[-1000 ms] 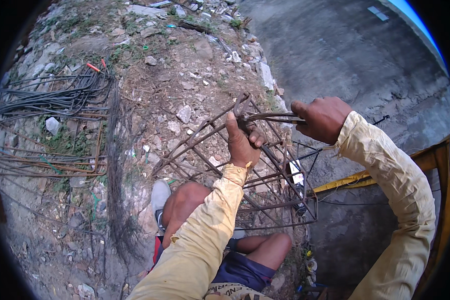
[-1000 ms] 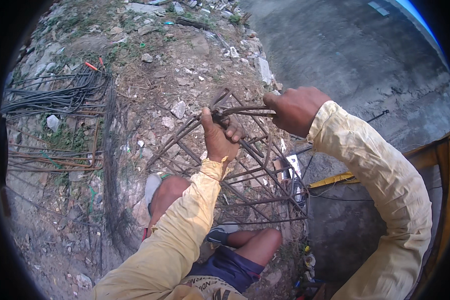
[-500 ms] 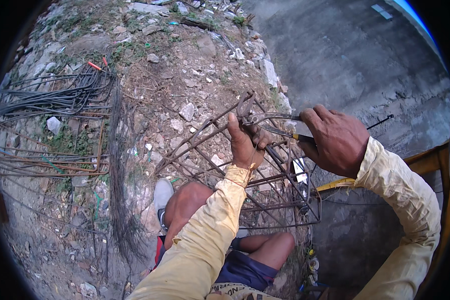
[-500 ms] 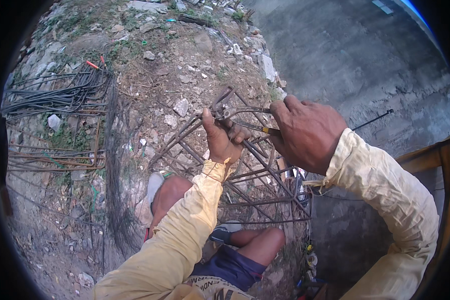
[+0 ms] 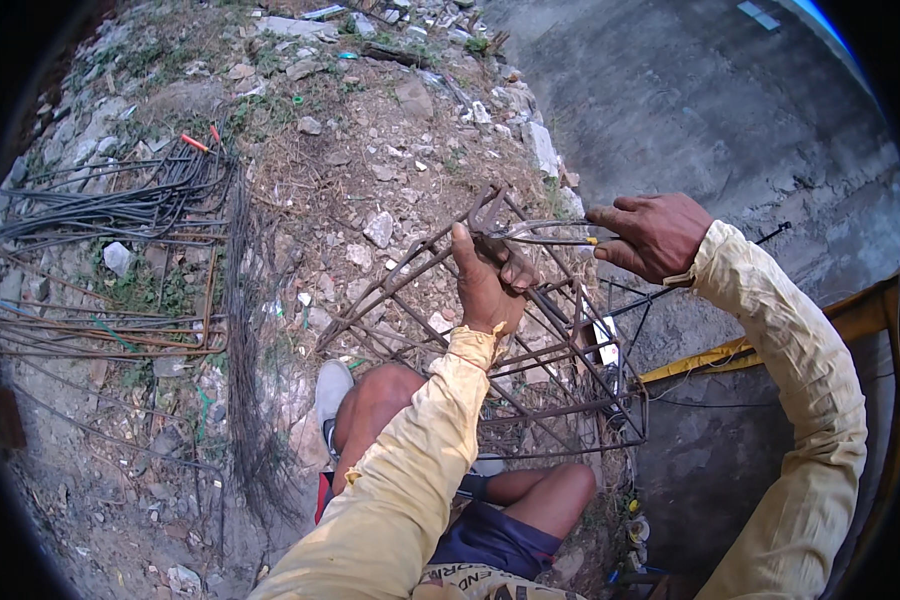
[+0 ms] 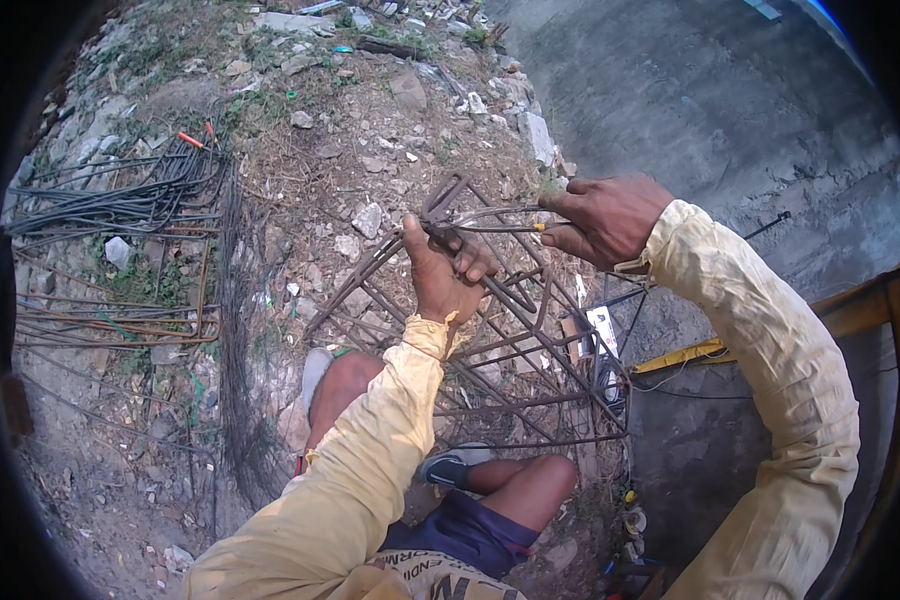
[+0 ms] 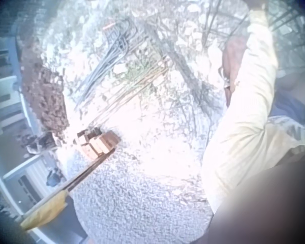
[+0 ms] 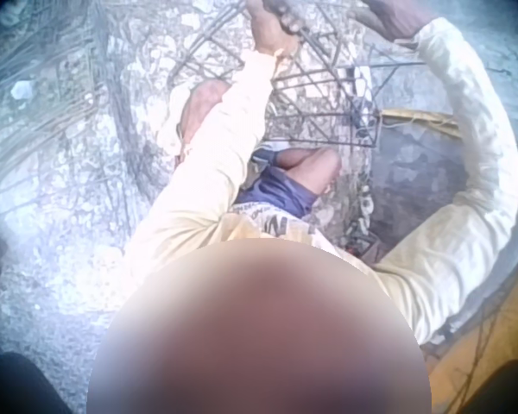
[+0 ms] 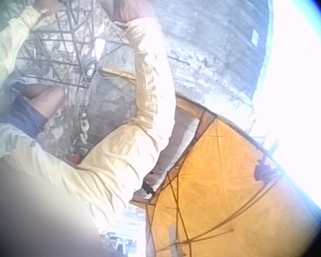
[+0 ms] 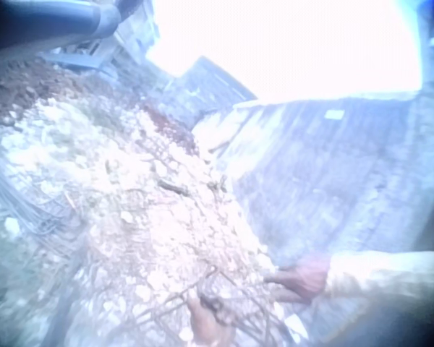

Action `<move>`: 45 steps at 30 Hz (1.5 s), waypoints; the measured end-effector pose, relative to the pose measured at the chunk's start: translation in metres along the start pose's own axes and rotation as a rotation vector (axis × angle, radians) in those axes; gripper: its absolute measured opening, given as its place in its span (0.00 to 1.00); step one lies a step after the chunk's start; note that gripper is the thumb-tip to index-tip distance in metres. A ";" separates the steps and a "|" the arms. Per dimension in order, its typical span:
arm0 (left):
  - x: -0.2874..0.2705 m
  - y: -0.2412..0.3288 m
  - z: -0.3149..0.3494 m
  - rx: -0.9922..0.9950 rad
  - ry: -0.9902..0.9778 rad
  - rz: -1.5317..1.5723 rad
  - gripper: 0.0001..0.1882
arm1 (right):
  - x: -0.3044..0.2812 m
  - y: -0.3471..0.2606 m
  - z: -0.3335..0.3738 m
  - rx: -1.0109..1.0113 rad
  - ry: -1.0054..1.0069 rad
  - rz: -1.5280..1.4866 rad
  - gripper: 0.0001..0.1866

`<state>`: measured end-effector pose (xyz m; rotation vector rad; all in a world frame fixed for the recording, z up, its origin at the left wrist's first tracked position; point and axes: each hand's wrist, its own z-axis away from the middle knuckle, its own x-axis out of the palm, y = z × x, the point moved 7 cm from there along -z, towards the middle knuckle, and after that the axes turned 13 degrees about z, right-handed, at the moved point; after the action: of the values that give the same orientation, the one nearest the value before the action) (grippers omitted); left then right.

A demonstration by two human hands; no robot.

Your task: The person sits on the ground at a construction site and assembles a rectangular metal frame by hand. They position intersecting metal rods, bend them into place, and secure the joints using pliers to twist binding wire around the intersections.

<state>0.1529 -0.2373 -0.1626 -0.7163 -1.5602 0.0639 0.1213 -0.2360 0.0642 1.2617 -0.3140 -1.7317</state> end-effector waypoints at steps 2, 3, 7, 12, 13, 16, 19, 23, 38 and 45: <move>0.000 0.004 -0.002 -0.007 -0.021 -0.008 0.38 | -0.023 -0.010 0.000 0.085 0.037 0.143 0.26; -0.002 0.004 -0.004 -0.014 -0.029 -0.009 0.37 | -0.033 -0.019 0.002 0.134 0.054 0.210 0.25; 0.000 0.007 -0.008 -0.036 -0.090 -0.024 0.38 | -0.035 -0.034 0.002 0.270 -0.106 -0.007 0.23; -0.002 0.003 0.005 0.034 0.159 -0.106 0.40 | 0.001 -0.017 0.010 0.249 -0.048 -0.378 0.20; 0.002 0.003 0.007 0.045 0.146 -0.128 0.40 | 0.000 -0.017 0.013 0.243 -0.019 -0.384 0.21; 0.001 -0.001 0.004 0.015 0.109 -0.109 0.40 | -0.002 -0.021 0.019 0.229 0.058 -0.402 0.24; 0.003 0.008 -0.003 0.005 0.015 -0.096 0.40 | -0.051 -0.049 0.023 0.242 0.114 0.049 0.24; -0.002 0.004 -0.001 0.011 0.063 -0.027 0.40 | -0.047 -0.048 0.024 0.209 -0.011 -0.029 0.25; 0.005 0.003 0.000 -0.049 -0.041 0.029 0.38 | -0.044 -0.020 0.011 0.096 0.267 0.261 0.25; 0.014 0.007 0.002 -0.040 -0.110 -0.068 0.38 | -0.058 -0.046 0.007 0.237 -0.222 0.024 0.19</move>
<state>0.1547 -0.2247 -0.1533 -0.7001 -1.6935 0.0220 0.0928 -0.1676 0.0713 1.2253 -0.6781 -1.8578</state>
